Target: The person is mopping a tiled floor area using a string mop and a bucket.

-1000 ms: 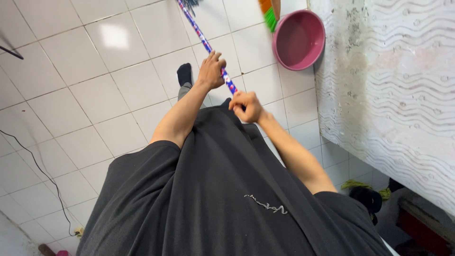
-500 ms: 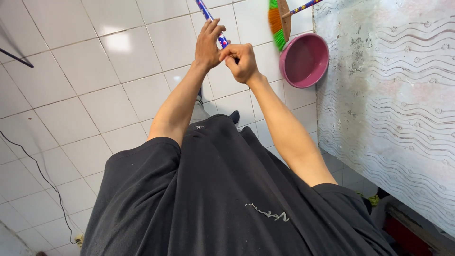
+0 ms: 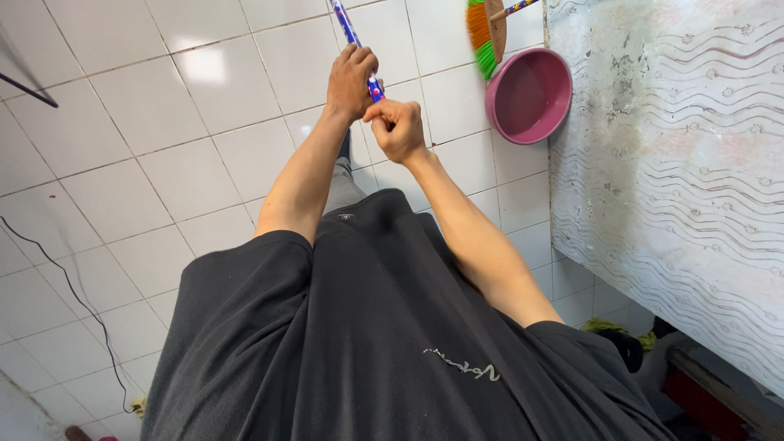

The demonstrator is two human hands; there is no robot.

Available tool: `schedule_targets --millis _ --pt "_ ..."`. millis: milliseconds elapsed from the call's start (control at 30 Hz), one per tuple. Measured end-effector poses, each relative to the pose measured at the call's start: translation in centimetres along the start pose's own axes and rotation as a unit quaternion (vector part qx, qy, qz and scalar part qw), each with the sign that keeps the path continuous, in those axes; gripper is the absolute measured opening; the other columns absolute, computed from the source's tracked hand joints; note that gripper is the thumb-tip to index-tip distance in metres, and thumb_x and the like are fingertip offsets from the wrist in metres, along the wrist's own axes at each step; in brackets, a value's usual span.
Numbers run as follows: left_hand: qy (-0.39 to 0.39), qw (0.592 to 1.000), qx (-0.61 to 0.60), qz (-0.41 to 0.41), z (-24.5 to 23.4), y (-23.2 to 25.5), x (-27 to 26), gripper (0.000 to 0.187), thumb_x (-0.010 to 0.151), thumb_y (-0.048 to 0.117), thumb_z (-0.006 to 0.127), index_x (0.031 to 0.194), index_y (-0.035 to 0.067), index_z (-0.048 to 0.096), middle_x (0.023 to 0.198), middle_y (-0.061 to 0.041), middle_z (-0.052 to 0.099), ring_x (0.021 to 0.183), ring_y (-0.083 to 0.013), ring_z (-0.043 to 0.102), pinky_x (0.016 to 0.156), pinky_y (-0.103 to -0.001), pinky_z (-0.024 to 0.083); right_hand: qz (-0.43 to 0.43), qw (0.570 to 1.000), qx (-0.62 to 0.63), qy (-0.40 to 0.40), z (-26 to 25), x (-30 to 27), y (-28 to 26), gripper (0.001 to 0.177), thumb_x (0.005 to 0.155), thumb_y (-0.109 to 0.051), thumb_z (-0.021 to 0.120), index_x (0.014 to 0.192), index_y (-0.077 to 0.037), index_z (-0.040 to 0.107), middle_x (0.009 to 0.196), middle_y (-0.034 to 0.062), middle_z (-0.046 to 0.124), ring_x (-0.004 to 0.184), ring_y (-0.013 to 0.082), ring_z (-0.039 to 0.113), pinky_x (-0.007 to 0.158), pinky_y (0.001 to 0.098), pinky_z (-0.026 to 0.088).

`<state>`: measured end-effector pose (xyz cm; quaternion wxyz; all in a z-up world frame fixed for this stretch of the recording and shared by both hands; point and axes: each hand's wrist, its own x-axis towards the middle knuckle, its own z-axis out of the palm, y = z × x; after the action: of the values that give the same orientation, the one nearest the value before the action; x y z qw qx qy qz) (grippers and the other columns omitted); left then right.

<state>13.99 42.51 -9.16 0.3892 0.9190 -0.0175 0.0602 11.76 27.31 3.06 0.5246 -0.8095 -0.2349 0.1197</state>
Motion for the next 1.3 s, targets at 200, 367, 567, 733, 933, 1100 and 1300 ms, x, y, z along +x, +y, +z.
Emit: schedule_targets --millis 200,367,567,733,933,1100,1300 --pt "0.000 0.998 0.000 0.065 3.0 2.3 -6.2 0.026 0.076 0.016 0.075 0.098 0.012 0.062 0.116 -0.007 0.067 0.132 -0.0396 0.056 0.106 -0.049 0.048 -0.011 1.000 -0.004 0.003 -1.8 -8.2 -1.3 0.016 0.087 0.003 0.062 0.084 -0.003 0.076 0.060 0.0075 0.061 0.047 0.0115 0.051 0.048 0.0301 0.037" --pt "0.013 0.993 -0.041 0.109 5.3 9.1 -12.5 0.034 0.067 0.022 0.079 0.092 0.009 0.061 0.108 -0.010 0.068 0.127 -0.0430 0.059 0.103 -0.051 0.048 0.009 1.000 -0.027 -0.004 -5.2 -17.8 -3.5 0.014 0.087 0.002 0.065 0.085 -0.004 0.077 0.065 0.0099 0.062 0.049 0.0151 0.053 0.049 0.0312 0.039" --pt "-0.021 0.983 -0.119 0.142 11.5 13.2 -18.5 0.023 0.071 0.019 0.075 0.085 0.007 0.061 0.096 -0.014 0.068 0.114 -0.0394 0.065 0.107 -0.051 0.049 0.025 0.999 -0.037 -0.027 -9.9 -27.9 -6.8 0.015 0.084 0.003 0.065 0.085 -0.006 0.077 0.060 0.0083 0.058 0.054 0.0196 0.055 0.054 0.0326 0.045" --pt "-0.112 0.971 -0.140 0.157 14.1 16.8 -22.0 0.014 0.075 0.017 0.071 0.072 0.007 0.062 0.077 -0.013 0.065 0.084 -0.0342 0.064 0.111 -0.049 0.051 0.027 0.999 -0.024 -0.031 -13.2 -34.0 -10.7 0.018 0.081 0.004 0.063 0.086 -0.006 0.077 0.055 0.0043 0.055 0.058 0.0209 0.056 0.065 0.0330 0.053" --pt "-0.210 0.932 -0.184 0.233 14.4 22.7 -24.3 0.026 0.077 0.024 0.075 0.061 0.007 0.062 0.062 -0.012 0.062 0.067 -0.0355 0.060 0.081 -0.046 0.049 0.120 0.992 -0.023 -0.031 -17.4 -37.9 -16.5 0.015 0.083 0.003 0.066 0.088 -0.004 0.078 0.055 0.0069 0.055 0.052 0.0210 0.055 0.056 0.0337 0.047" --pt "-0.281 0.888 -0.242 0.273 15.3 26.7 -26.0 0.035 0.079 0.024 0.073 0.054 0.007 0.055 0.055 -0.015 0.054 0.059 -0.0384 0.057 0.075 -0.047 0.050 0.158 0.987 -0.017 -0.035 -19.1 -40.4 -19.2 0.018 0.083 0.003 0.066 0.090 -0.005 0.079 0.054 0.0055 0.058 0.055 0.0198 0.056 0.054 0.0336 0.045" --pt "-0.400 0.855 -0.196 0.266 16.4 31.0 -26.5 0.040 0.078 0.025 0.074 0.050 0.005 0.054 0.052 -0.019 0.052 0.058 -0.0441 0.055 0.064 -0.051 0.047 0.193 0.979 -0.055 0.017 -19.9 -41.8 -22.2 0.019 0.081 0.004 0.065 0.090 -0.006 0.079 0.057 0.0053 0.060 0.059 0.0193 0.059 0.055 0.0319 0.047"
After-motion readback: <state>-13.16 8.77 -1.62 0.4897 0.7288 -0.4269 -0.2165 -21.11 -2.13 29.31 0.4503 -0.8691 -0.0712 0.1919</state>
